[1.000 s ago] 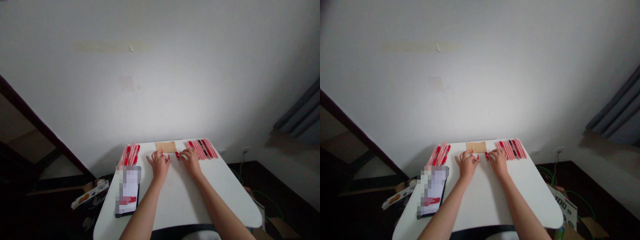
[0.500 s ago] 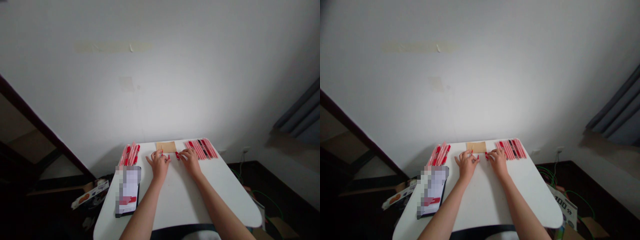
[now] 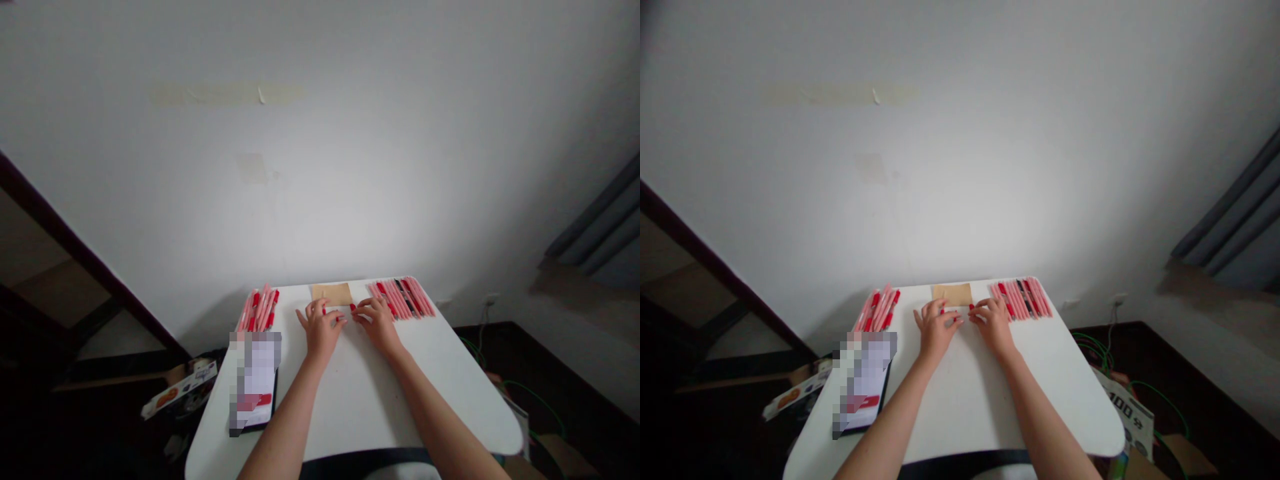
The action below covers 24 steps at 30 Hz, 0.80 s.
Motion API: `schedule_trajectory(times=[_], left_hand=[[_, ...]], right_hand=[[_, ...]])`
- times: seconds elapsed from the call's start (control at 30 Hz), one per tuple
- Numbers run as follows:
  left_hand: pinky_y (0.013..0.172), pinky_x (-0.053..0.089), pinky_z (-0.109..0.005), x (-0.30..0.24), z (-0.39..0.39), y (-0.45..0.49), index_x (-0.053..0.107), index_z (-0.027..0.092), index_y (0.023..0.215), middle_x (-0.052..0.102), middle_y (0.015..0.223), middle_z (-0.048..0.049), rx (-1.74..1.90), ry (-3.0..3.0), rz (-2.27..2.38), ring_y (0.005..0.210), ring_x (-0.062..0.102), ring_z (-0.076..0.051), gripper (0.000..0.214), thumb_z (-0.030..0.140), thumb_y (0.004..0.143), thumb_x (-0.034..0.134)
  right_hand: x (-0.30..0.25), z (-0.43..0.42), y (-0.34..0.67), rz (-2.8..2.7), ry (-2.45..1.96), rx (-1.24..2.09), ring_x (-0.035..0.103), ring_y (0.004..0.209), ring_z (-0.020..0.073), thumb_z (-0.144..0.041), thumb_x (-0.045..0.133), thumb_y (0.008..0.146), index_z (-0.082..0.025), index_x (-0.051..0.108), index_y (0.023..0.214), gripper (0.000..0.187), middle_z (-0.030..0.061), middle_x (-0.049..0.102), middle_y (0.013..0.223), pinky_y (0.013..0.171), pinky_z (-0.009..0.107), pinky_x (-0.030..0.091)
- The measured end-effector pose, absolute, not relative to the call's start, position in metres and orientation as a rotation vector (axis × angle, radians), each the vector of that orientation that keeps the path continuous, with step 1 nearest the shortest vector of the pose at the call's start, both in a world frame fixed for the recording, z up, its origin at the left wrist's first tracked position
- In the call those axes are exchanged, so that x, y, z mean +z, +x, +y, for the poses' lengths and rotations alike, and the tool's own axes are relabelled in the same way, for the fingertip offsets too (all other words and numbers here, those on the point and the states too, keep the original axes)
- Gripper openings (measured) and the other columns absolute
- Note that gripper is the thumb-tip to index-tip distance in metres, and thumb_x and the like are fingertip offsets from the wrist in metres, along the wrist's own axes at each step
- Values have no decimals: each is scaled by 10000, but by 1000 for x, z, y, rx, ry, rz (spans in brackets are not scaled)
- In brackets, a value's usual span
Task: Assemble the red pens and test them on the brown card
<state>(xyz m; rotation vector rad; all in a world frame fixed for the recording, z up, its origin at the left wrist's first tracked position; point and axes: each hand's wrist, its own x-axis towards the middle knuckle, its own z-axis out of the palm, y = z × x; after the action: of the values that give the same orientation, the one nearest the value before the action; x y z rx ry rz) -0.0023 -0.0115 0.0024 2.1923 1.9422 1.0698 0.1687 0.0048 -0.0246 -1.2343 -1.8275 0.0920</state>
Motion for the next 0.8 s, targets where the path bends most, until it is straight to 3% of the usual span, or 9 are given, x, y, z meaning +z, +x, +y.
schedule_trajectory(times=[0.8], left_hand=[[1118, 92, -668, 3, -13, 0, 734, 347, 799, 566, 1275, 2, 1057, 2169, 1888, 1244, 423, -253, 67, 332, 742, 702]], right_hand=[[-25, 7, 169, -1861, -1222, 119, 517, 973, 245, -334, 660, 815, -283, 739, 915, 137, 63, 649, 969, 889, 434, 405]])
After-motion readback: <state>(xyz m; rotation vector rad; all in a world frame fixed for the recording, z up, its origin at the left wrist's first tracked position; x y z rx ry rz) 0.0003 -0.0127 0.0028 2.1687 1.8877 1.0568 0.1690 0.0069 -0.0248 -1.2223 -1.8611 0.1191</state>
